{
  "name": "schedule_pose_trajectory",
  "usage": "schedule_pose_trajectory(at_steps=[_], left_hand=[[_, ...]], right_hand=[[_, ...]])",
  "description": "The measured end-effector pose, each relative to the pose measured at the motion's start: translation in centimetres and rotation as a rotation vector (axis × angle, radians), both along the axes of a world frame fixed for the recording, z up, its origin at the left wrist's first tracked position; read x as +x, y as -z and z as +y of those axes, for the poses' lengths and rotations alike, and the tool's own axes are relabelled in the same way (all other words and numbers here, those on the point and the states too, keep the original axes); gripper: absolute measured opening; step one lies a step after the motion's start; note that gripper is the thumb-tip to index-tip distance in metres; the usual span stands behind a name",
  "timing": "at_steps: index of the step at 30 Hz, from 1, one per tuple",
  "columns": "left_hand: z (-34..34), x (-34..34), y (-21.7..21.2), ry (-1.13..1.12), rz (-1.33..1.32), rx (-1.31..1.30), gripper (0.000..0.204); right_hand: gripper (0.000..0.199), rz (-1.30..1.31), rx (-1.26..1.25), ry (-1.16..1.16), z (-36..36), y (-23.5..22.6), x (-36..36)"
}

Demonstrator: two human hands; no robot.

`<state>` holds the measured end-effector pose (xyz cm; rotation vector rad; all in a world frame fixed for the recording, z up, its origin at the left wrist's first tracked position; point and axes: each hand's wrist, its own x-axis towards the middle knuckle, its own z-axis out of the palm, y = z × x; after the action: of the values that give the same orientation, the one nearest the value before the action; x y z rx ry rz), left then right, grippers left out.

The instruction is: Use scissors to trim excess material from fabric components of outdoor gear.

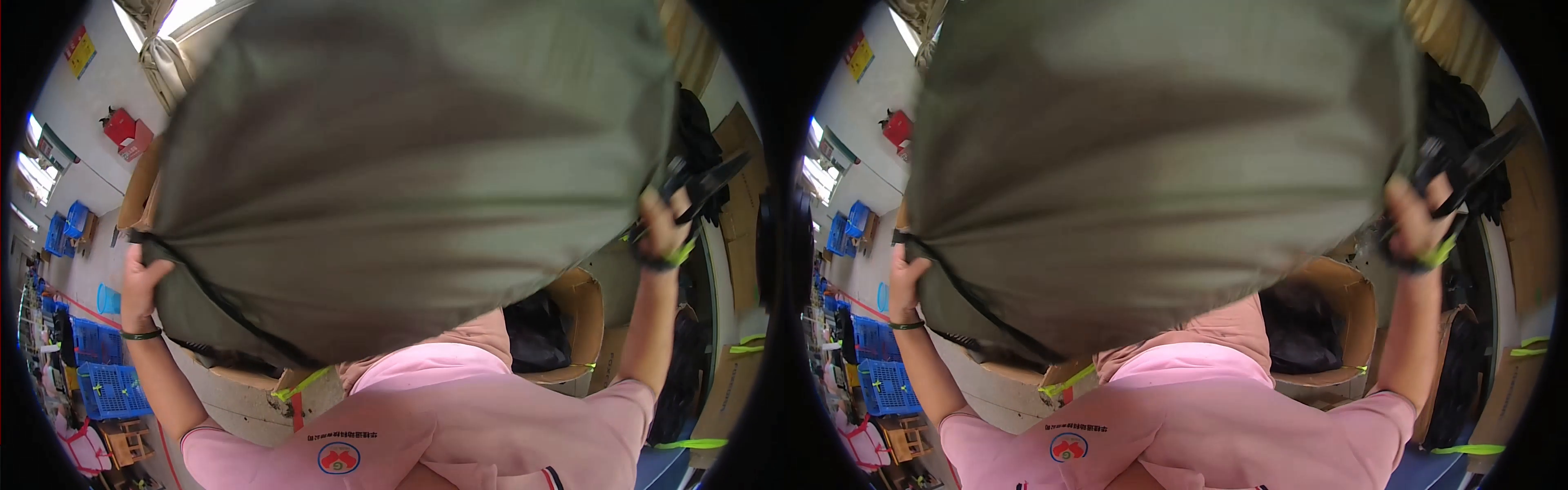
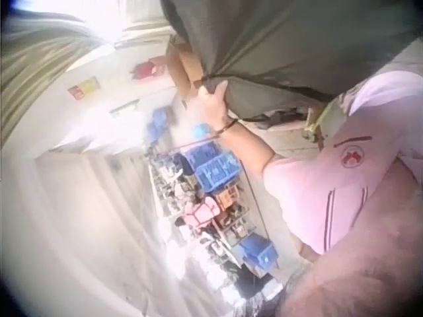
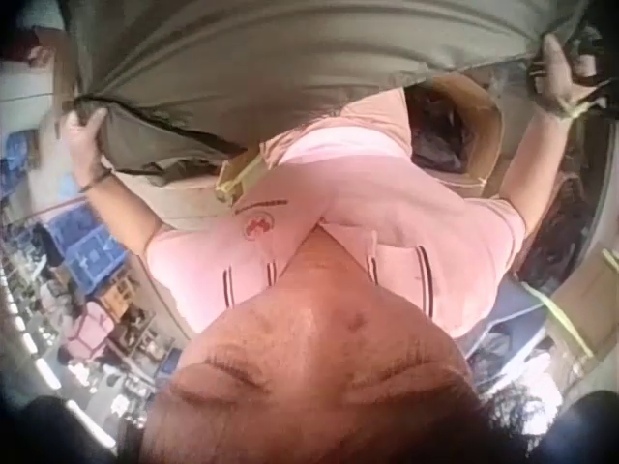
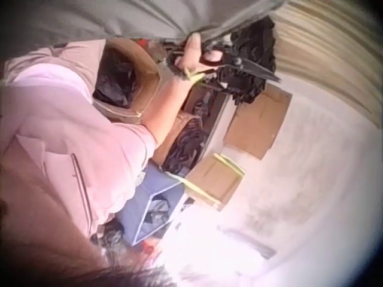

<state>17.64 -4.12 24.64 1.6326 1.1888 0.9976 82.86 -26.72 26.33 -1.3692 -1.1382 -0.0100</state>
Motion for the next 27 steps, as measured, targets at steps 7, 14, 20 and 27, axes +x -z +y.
schedule_pose_trajectory(at_steps=[7,14,20,27], left_hand=[[3.6,13.5,13.1,0.658,1.341,0.008,0.059],[0.4,39.7,17.7,1.06,0.322,0.108,0.04],[-1.6,49.7,22.0,1.254,0.319,-0.036,0.044],[-2.9,49.1,21.5,1.336,0.007,-0.793,0.051]], right_hand=[[0.018,0.601,-0.867,-0.313,-13.1,22.6,-7.7],[0.025,0.503,-0.878,-0.265,-16.4,29.7,-8.9],[0.034,0.321,-0.935,-0.279,-16.6,27.7,-7.2],[0.05,-0.283,-0.924,0.018,-10.1,19.6,-0.1]])
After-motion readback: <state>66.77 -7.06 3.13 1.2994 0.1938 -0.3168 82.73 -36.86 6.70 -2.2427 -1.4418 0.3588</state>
